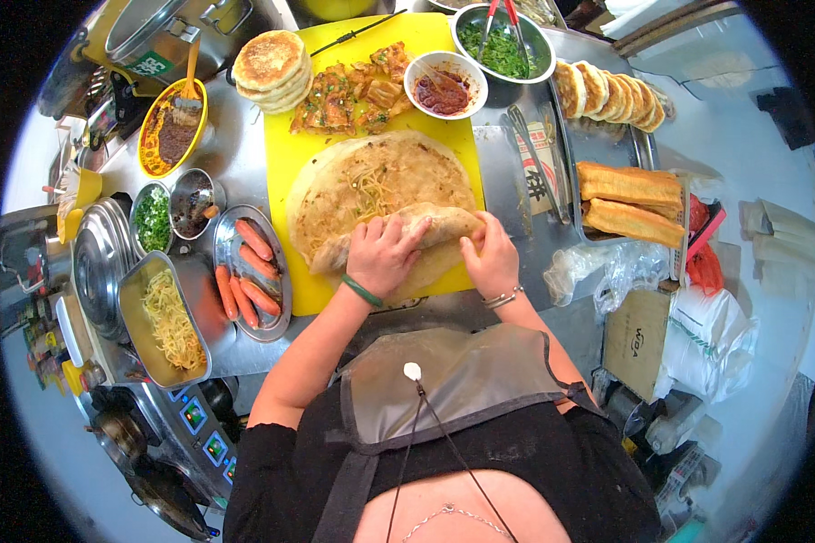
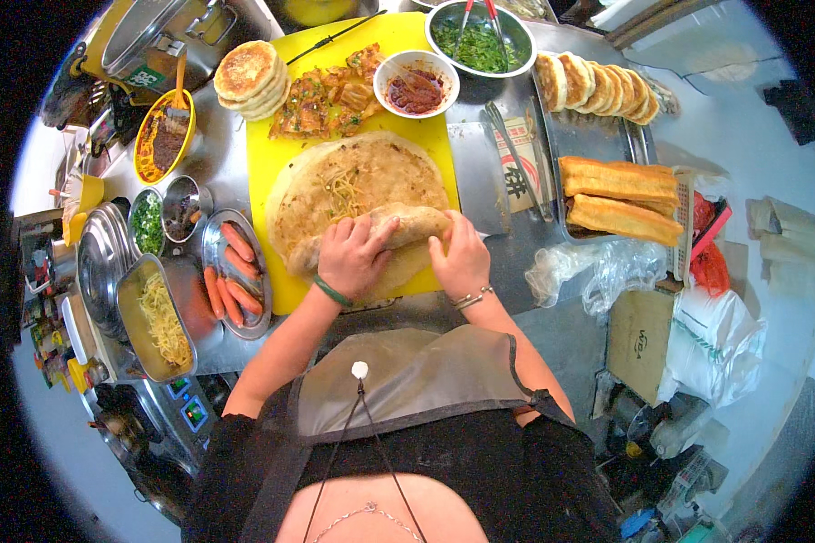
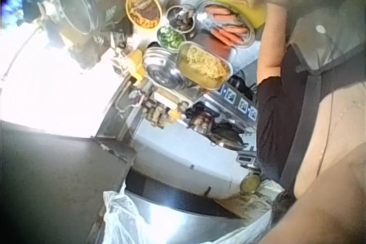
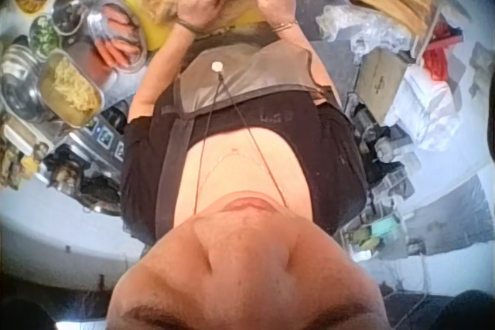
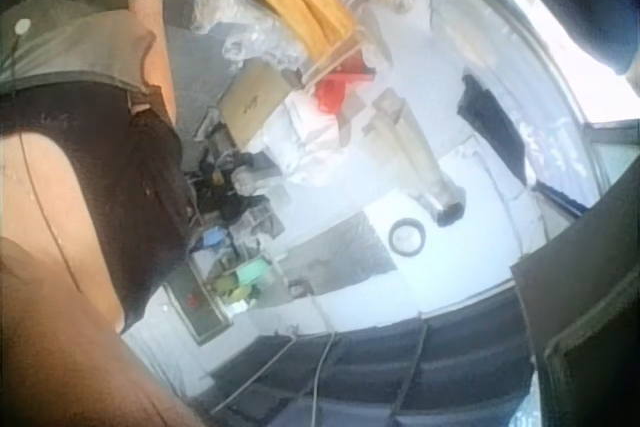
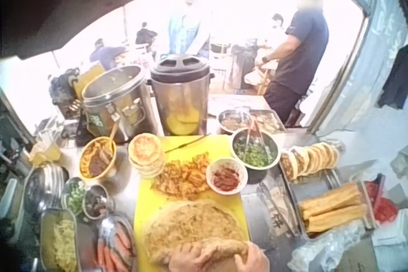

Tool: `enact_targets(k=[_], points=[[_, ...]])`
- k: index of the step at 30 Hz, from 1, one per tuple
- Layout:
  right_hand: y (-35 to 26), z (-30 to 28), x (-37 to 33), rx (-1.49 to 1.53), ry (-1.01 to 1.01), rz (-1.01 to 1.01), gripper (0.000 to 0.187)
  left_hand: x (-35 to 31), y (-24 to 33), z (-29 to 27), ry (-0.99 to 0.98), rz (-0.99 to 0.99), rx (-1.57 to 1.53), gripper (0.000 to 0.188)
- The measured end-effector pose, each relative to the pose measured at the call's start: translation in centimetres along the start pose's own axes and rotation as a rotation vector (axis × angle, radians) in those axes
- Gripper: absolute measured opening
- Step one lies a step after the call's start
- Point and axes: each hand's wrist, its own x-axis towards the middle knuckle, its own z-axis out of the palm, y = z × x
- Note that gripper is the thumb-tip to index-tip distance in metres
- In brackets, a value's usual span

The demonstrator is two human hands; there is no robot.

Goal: The person spreads sauce on a large flatbread, adds shredded vegetables, sliced sausages, and a fried egg, then rolls the wrap and places it into a plastic bag. The person hands the bag to a customer.

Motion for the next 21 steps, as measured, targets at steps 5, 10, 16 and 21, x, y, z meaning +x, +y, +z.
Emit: enact_targets(k=[5, 10, 16, 21], points=[[4.5, 2.7, 0.6, 0.367, 0.039, 0.247, 0.016, 0.8, 0.0, -0.2, -0.046, -0.006, -0.020, 0.058], [3.8, 4.4, 0.9, 0.985, 0.261, 0.393, 0.012, 0.9, 0.0, -0.5, -0.082, -0.038, -0.061, 0.062], [1.6, 3.9, 2.7, 0.693, 0.014, 0.354, 0.016, 1.1, 0.0, -0.7, -0.088, -0.046, -0.049, 0.060], [-0.7, 5.4, 3.1, 0.392, 0.228, -0.433, 0.020, 1.4, 0.0, -1.0, -0.059, -0.042, -0.052, 0.051]])
